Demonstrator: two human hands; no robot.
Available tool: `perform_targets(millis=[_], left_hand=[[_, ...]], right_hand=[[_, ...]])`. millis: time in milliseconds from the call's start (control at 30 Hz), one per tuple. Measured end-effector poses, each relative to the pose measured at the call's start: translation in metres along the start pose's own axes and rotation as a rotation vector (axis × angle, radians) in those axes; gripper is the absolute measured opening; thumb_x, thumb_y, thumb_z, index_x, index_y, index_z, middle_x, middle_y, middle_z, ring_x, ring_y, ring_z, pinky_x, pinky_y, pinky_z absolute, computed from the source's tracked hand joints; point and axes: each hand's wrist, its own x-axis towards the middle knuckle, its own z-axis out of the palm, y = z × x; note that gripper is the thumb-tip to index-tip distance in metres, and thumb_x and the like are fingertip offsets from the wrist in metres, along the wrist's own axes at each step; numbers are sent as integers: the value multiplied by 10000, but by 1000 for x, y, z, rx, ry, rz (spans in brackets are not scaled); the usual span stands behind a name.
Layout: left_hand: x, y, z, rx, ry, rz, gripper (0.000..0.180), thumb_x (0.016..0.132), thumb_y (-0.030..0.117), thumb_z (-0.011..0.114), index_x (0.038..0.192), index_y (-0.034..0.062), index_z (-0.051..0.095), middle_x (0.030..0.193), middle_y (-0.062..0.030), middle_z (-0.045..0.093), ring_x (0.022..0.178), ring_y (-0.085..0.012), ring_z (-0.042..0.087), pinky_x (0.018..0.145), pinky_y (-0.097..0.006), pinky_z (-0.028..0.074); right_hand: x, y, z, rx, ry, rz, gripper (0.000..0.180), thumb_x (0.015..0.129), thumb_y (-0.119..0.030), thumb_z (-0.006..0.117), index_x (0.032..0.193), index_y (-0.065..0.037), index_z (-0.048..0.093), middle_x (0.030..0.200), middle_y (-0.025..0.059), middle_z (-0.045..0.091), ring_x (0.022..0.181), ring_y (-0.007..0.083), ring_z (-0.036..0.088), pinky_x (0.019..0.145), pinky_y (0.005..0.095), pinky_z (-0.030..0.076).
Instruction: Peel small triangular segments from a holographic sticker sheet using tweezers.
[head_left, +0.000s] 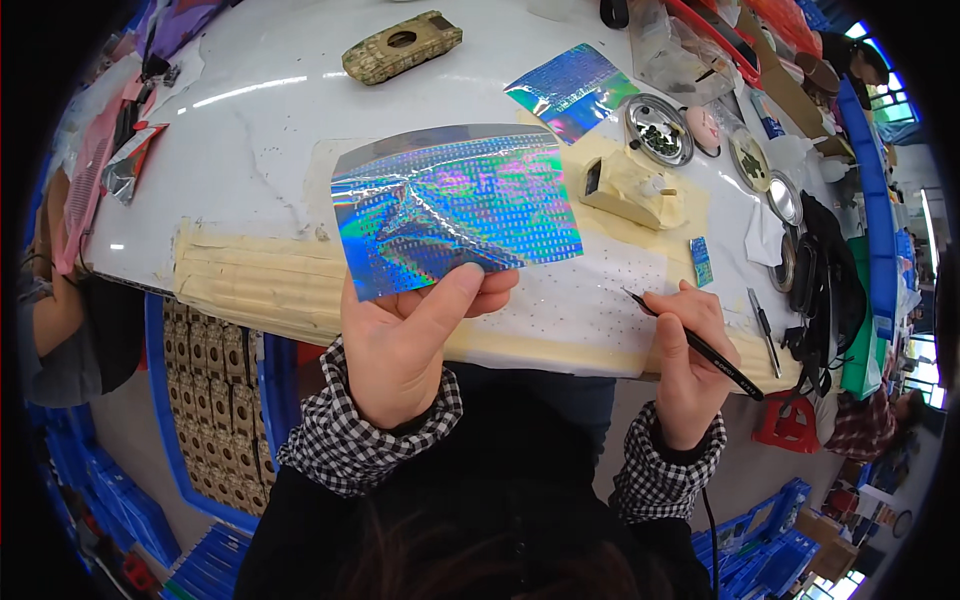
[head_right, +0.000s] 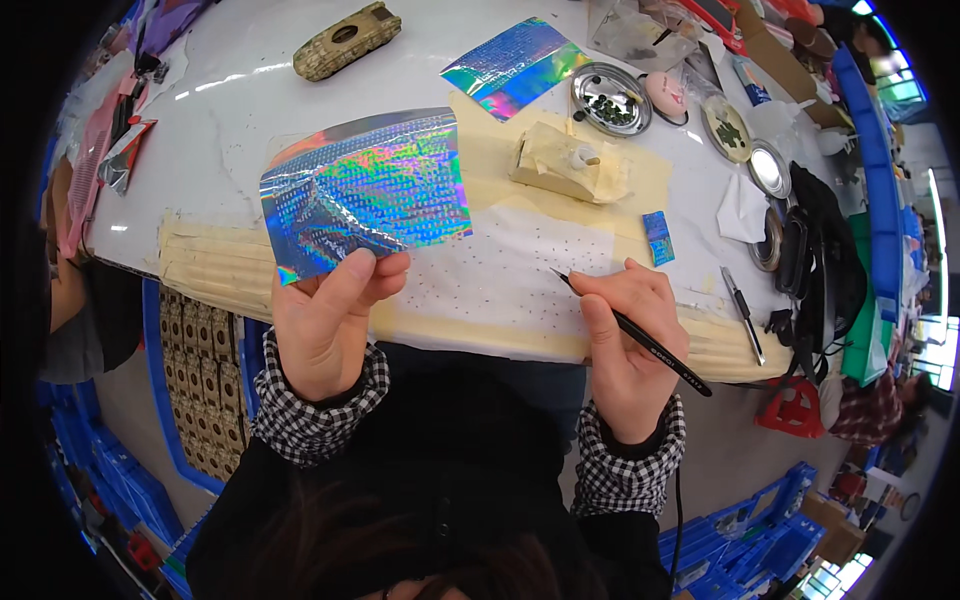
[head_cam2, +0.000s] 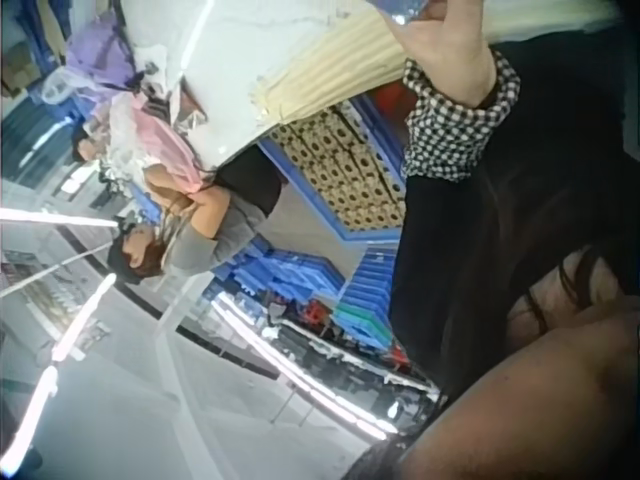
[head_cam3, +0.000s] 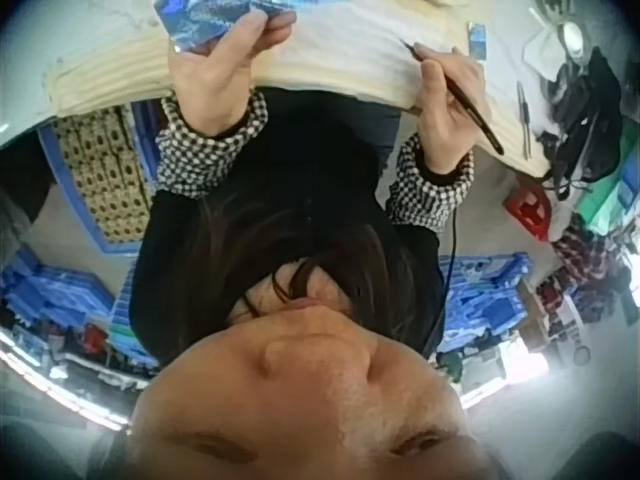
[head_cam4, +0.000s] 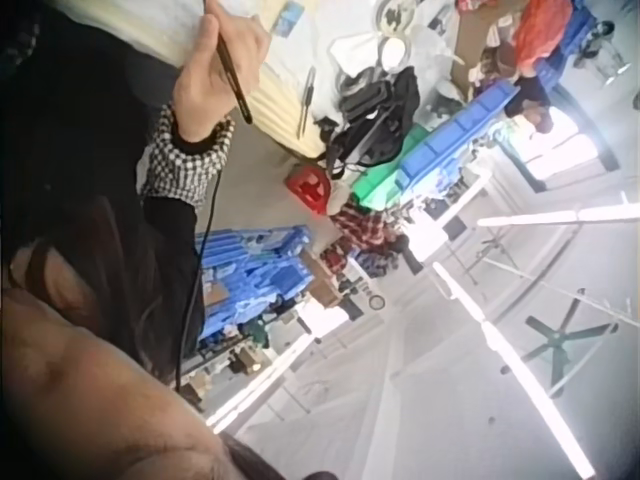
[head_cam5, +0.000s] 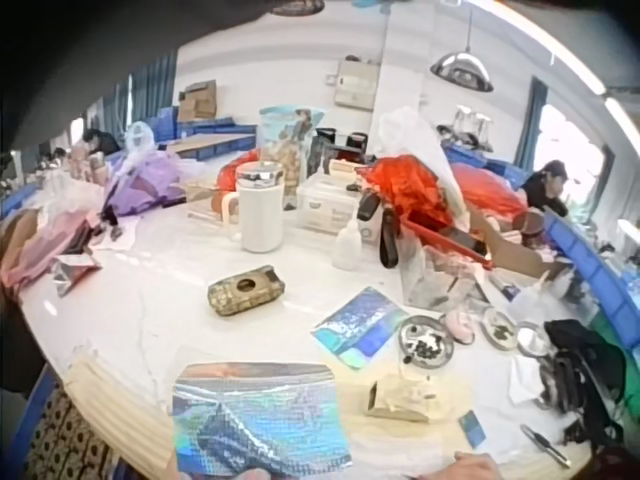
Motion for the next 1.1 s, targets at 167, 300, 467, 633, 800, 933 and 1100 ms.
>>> perform_targets(millis=[167, 300, 467, 633, 800, 933, 1100], left_hand=[[0, -2, -2, -14, -1, 26, 234, 864, -35, 557, 1098, -27, 557, 991, -149, 654, 868, -244, 673, 755, -334, 568], [0, -2, -2, -8, -15, 32, 225, 868, -28, 558, 1092, -30, 559, 990, -152, 654, 870, -240, 672, 760, -334, 567], [1, -3, -3, -11, -20, 39, 225, 868, -23, 563, 1093, -37, 555, 990, -153, 656, 871, -239, 673, 761, -337, 567], [1, -2, -2, 0, -17, 37, 235, 868, -18, 567, 1102, -32, 556, 992, -151, 656, 877, -241, 672, 770, -336, 566], [1, -1, 0, -5, -30, 55, 253, 867, -13, 574, 1119, -24, 552, 1009, -150, 651, 890, -240, 669, 778, -336, 564], [0, -1, 3, 25, 4, 35, 288, 860, -6, 575, 1144, -18, 529, 997, -136, 643, 875, -226, 666, 754, -322, 569], [-1, 0, 3, 35, 16, 26, 298, 858, -5, 570, 1152, -12, 522, 998, -129, 643, 868, -221, 666, 747, -316, 571]], right_hand=[[1, 3, 3, -66, -3, -18, 91, 818, -79, 656, 884, -36, 700, 810, 47, 677, 814, 209, 573, 954, 451, 375], [2, 3, 3, -111, -10, -47, 89, 804, -68, 663, 880, -37, 700, 798, 54, 671, 798, 214, 576, 945, 446, 382], [2, 1, 1, -186, -30, -88, 103, 784, -59, 673, 881, -37, 699, 789, 62, 662, 800, 222, 580, 941, 440, 387], [0, -4, -4, -189, 1, -85, 122, 774, -65, 679, 889, -28, 697, 789, 75, 660, 803, 228, 582, 934, 440, 397], [-2, -7, -6, -88, 88, -129, 145, 785, -91, 679, 901, -5, 690, 831, 105, 664, 809, 232, 591, 883, 416, 435], [-11, -20, 3, 99, 230, -28, 159, 838, -142, 652, 898, 2, 683, 778, 109, 610, 739, 198, 550, 731, 326, 429], [-15, -17, 8, 115, 456, -163, 161, 881, -158, 606, 871, 1, 626, 664, 55, 468, 633, 137, 406, 575, 276, 320]])
